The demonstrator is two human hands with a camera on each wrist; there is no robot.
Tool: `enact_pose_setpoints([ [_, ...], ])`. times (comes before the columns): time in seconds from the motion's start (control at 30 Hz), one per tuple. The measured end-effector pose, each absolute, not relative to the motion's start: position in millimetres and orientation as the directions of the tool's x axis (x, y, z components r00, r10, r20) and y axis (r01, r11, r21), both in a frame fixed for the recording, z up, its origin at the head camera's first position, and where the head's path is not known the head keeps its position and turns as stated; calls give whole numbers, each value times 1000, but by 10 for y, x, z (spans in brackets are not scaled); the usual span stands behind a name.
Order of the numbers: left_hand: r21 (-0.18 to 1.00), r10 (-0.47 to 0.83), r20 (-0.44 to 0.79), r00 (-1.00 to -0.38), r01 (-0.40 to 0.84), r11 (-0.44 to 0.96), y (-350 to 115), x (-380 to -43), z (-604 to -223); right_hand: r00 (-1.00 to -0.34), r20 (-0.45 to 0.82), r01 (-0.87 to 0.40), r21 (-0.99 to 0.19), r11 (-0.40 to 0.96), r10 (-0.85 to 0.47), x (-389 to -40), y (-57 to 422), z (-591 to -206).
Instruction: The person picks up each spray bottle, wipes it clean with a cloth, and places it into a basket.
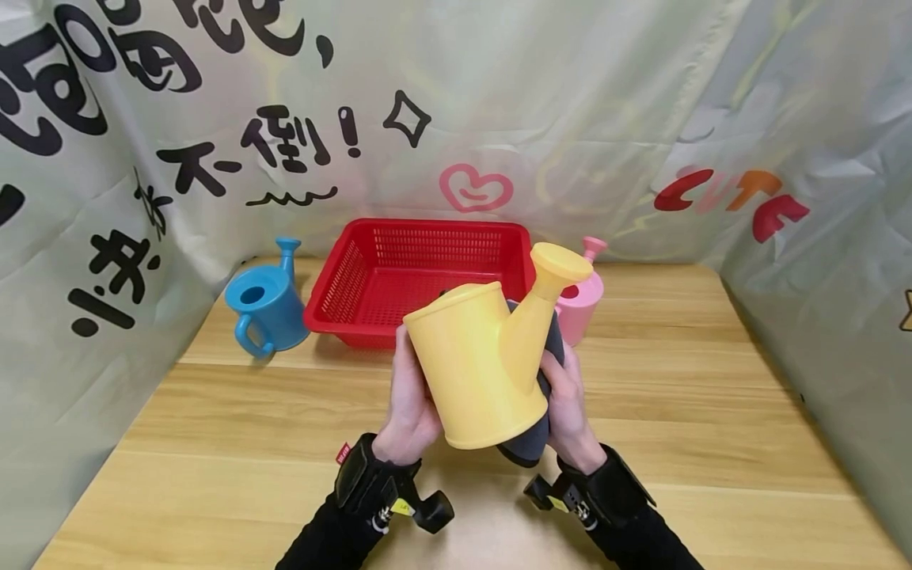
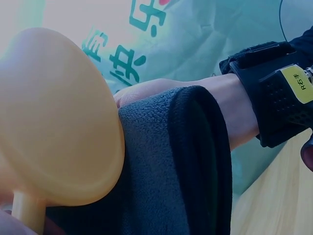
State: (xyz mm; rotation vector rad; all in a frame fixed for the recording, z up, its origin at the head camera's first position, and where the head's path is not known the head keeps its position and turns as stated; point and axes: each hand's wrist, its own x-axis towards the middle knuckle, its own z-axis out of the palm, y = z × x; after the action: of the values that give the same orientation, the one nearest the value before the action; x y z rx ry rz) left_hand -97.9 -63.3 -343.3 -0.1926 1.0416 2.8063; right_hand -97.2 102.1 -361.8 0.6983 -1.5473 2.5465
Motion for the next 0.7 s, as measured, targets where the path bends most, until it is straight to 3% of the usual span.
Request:
enact_pose_setpoints([
  [0.7, 636, 101, -130, -986, -162, -755, -642, -952, -3409, -884, 423, -280, -820, -499, -199, -965, 1004, -3617],
])
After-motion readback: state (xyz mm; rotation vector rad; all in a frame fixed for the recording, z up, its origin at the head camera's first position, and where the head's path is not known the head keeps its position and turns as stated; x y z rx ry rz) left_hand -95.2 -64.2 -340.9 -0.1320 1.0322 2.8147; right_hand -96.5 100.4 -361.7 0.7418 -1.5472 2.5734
